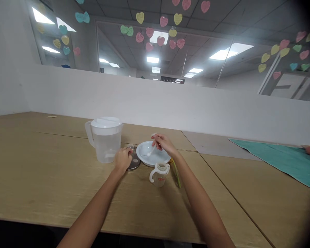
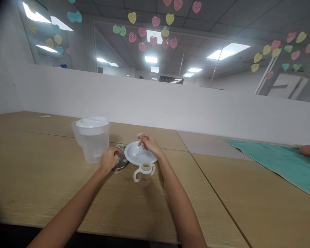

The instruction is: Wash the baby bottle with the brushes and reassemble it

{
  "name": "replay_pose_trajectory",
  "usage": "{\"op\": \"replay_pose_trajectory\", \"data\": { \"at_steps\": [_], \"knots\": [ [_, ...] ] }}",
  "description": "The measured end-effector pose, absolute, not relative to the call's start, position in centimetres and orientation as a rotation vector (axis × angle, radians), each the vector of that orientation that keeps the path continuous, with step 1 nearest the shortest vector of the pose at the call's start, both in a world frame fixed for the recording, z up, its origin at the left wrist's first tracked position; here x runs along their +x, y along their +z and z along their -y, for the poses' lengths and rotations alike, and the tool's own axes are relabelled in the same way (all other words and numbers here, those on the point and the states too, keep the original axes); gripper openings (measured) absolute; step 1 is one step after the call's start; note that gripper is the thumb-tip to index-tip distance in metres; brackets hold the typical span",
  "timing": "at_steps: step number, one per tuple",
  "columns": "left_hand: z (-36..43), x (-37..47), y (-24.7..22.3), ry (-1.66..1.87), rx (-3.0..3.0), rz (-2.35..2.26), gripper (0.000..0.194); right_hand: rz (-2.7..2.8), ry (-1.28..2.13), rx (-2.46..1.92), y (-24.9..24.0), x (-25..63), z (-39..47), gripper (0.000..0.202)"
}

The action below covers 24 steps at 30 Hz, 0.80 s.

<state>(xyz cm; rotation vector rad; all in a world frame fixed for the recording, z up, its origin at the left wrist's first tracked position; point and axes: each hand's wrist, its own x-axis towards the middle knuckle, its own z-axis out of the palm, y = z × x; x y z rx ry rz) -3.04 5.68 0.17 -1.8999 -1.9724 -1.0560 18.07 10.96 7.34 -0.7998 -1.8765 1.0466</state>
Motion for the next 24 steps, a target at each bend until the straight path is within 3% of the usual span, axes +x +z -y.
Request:
{"op": "replay_pose_trajectory", "data": {
  "at_steps": [7, 18, 24],
  "knots": [
    [-6.1, -2.9, -0.4, -0.928, -1.955, 2.005, 0.031, 2.054, 1.211, -0.641, 11.7, 20.6, -6.9, 0.033],
    [-6.4, -3.2, -0.7, -0.768, -1.991, 2.032, 0.031, 2.407, 1.288, -0.758, 12.8, 21.8, -5.5, 0.029],
    [-6.4, -3.1, -0.6, -0.833, -1.986, 1.983, 0.032, 2.317, 1.214, -0.707, 13.0, 22.1, -5.4, 0.03]
  ]
}}
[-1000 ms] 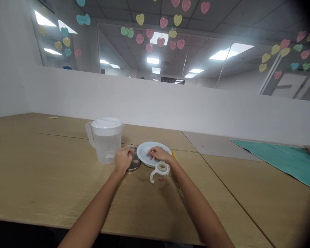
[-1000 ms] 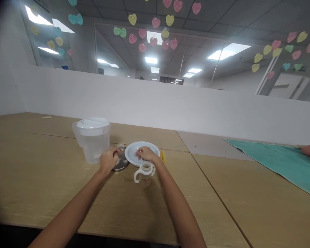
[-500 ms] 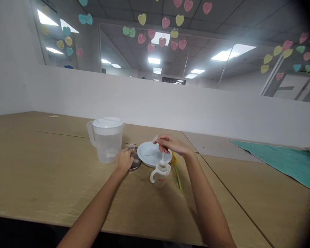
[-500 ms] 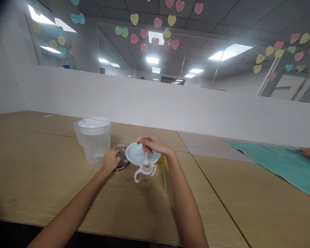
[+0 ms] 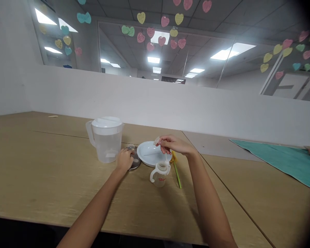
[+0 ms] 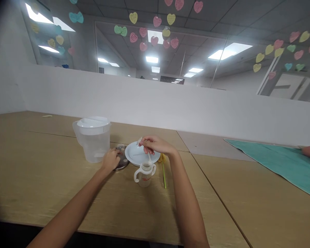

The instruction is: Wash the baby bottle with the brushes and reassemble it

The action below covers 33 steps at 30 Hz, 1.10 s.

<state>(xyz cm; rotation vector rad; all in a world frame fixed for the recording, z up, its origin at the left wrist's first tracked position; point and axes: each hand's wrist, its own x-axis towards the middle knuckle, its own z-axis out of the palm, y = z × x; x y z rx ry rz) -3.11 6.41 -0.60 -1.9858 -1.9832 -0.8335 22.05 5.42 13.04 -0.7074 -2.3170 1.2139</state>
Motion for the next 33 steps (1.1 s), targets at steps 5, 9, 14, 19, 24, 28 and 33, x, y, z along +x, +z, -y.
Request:
{"op": "replay_pose_trajectory", "data": {
  "at_steps": [5, 9, 14, 19, 24, 28, 33],
  "knots": [
    [-6.0, -2.9, -0.2, -0.989, -1.936, 1.895, 0.029, 2.29, 1.195, -0.725, 13.0, 22.3, -5.5, 0.028],
    [-5.4, -2.6, 0.4, -1.135, -1.872, 1.819, 0.028, 2.364, 1.225, -0.775, 12.8, 22.1, -5.5, 0.025],
    [-4.8, -2.2, 0.8, -1.24, -1.834, 1.733, 0.028, 2.437, 1.261, -0.822, 12.4, 21.9, -5.8, 0.023],
    [-4.4, -1.8, 1.0, -1.324, -1.802, 1.664, 0.032, 2.645, 1.077, -0.997, 11.7, 22.4, -6.7, 0.022],
    [-4.4, -1.3, 1.2, -1.453, -1.734, 1.584, 0.031, 2.737, 0.992, -1.182, 11.4, 22.7, -7.2, 0.036],
    [-4.3, -0.5, 1.1, -1.599, -1.723, 1.44, 0.027, 2.742, 1.019, -1.213, 11.4, 22.6, -7.2, 0.055],
    [-3.6, 0.9, 0.6, -1.604, -1.789, 1.143, 0.021, 2.479, 0.82, -1.181, 10.6, 20.6, -7.2, 0.067]
  ]
}}
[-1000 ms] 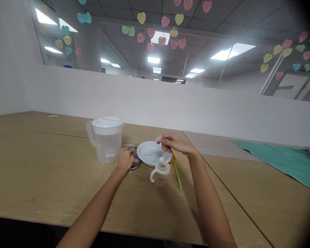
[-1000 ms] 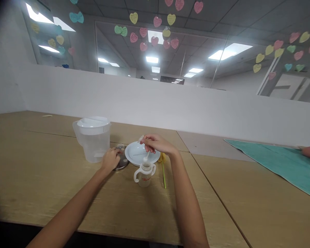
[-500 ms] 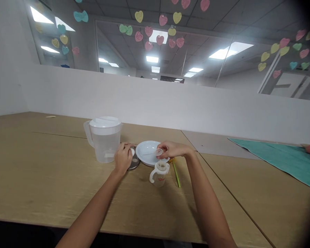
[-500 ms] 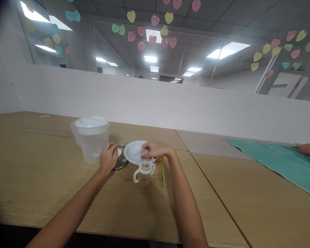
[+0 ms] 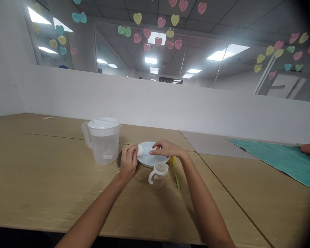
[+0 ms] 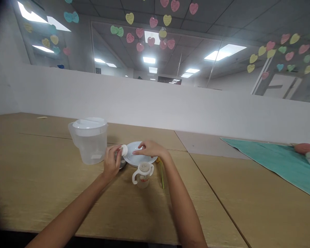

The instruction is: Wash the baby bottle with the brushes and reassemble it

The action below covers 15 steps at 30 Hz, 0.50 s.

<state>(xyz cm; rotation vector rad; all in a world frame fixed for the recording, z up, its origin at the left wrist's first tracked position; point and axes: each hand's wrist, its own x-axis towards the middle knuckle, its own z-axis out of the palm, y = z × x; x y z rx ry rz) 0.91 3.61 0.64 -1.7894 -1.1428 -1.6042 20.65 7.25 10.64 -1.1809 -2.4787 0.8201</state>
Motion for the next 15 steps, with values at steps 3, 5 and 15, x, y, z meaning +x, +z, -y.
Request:
{"op": "replay_pose_trajectory", "data": {
  "at_steps": [3, 5, 15],
  "knots": [
    [-3.0, 1.8, 0.3, -1.581, -1.852, 0.989, 0.021, 2.435, 1.0, -0.864, 9.9, 18.8, -7.2, 0.051],
    [-2.8, 2.1, 0.3, -1.61, -1.849, 0.956, 0.019, 2.396, 1.218, -0.645, 9.6, 18.1, -7.2, 0.043],
    [-2.7, 2.5, 1.1, -1.774, -1.852, 1.124, 0.019, 2.127, 1.353, -0.597, 9.9, 18.0, -6.4, 0.054]
  ]
}}
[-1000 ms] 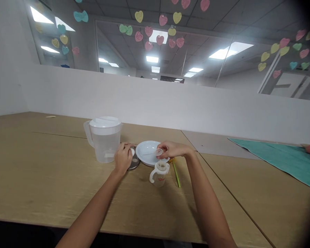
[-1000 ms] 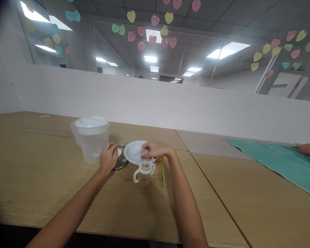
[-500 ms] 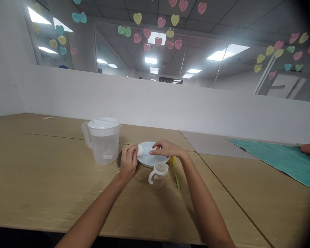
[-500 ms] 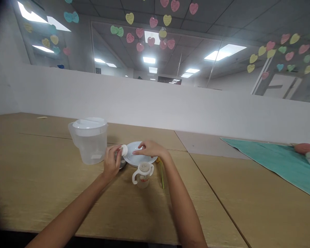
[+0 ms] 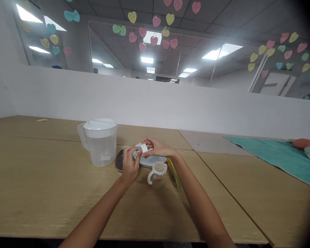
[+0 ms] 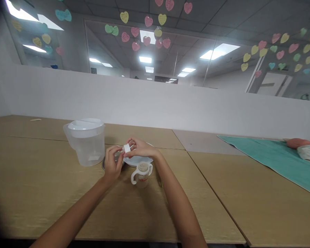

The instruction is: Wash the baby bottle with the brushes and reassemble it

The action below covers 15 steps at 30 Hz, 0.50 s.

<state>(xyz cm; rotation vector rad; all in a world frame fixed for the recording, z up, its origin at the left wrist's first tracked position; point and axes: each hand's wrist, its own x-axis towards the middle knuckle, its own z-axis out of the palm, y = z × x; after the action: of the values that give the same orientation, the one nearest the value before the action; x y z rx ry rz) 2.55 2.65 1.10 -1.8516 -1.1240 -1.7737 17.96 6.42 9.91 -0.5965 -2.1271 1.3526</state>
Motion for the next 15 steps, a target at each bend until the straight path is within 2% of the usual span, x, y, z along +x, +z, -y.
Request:
{"op": "replay_pose_trajectory", "data": {
  "at_steps": [8, 13, 15],
  "knots": [
    [-3.4, 2.2, 1.3, -1.743, -2.167, 1.409, 0.025, 2.305, 0.988, -0.762, 9.6, 17.7, -7.0, 0.043],
    [-4.0, 2.1, 1.4, -1.608, -2.314, 1.404, 0.019, 2.333, 0.346, -0.931, 9.5, 16.7, -5.9, 0.037],
    [-4.0, 1.9, 1.4, -1.611, -2.293, 1.4, 0.018, 2.324, 0.19, -0.943, 9.4, 16.1, -5.3, 0.034]
  ]
}}
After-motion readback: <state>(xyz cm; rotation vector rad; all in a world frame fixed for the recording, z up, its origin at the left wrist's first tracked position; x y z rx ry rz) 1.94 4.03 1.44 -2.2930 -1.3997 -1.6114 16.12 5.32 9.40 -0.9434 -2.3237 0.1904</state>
